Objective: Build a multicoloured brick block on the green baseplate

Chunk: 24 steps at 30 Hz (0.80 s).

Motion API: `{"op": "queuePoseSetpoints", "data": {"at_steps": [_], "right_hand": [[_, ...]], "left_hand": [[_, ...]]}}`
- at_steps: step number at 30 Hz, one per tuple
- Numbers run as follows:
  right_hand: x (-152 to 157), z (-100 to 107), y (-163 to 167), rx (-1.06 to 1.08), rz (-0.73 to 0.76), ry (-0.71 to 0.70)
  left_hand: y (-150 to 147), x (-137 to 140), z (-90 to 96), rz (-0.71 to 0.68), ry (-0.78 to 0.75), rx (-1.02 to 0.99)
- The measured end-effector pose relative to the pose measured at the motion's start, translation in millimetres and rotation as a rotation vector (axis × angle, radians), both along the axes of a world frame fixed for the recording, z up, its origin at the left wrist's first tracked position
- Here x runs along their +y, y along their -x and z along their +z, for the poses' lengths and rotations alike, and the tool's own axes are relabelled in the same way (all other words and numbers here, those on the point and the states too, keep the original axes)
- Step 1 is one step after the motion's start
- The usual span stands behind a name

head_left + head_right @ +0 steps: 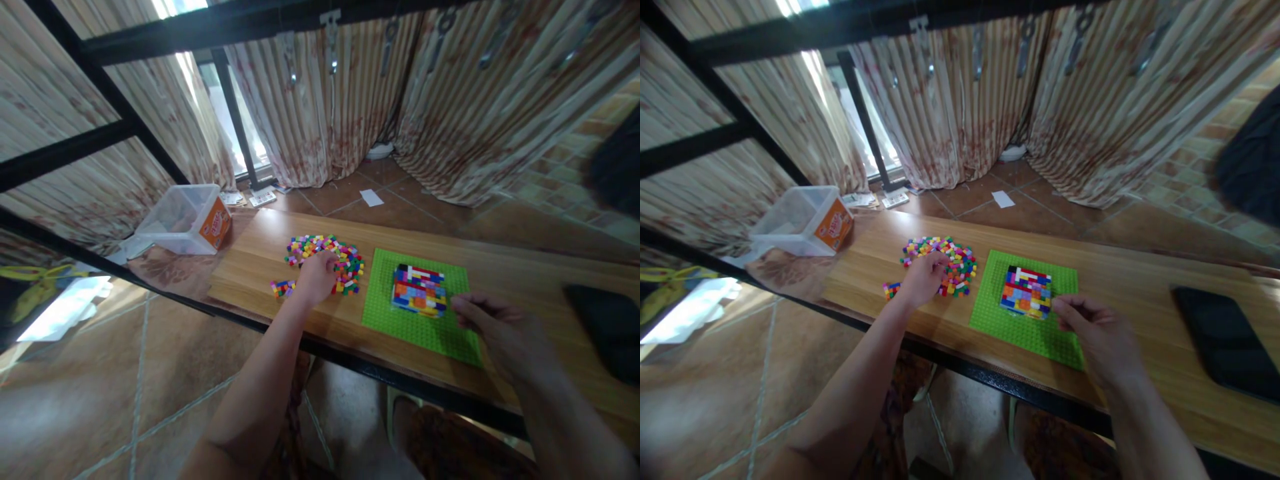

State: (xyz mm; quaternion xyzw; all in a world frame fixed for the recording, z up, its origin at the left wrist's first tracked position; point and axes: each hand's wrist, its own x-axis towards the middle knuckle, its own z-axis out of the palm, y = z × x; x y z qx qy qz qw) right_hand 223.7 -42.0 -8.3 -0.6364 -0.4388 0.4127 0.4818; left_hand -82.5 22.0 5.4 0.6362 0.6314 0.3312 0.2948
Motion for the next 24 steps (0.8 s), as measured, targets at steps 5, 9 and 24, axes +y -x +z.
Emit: {"op": "queuePoseSetpoints", "data": {"at_steps": [5, 9, 24], "right_hand": [[0.6, 4.7, 10.4, -0.047, 0.03, -0.024], [0.0, 7.3, 13.2, -0.086, 0.05, -0.033], [-0.9, 14.2, 27.3, -0.158, 0.084, -0.041]], "left_hand": [[1.7, -0.7, -3.2, -0.053, -0.02, 0.148], [1.1, -2.2, 3.6, -0.028, -0.004, 0.225], [2.1, -25.3, 9.7, -0.282, -0.015, 0.528]]}}
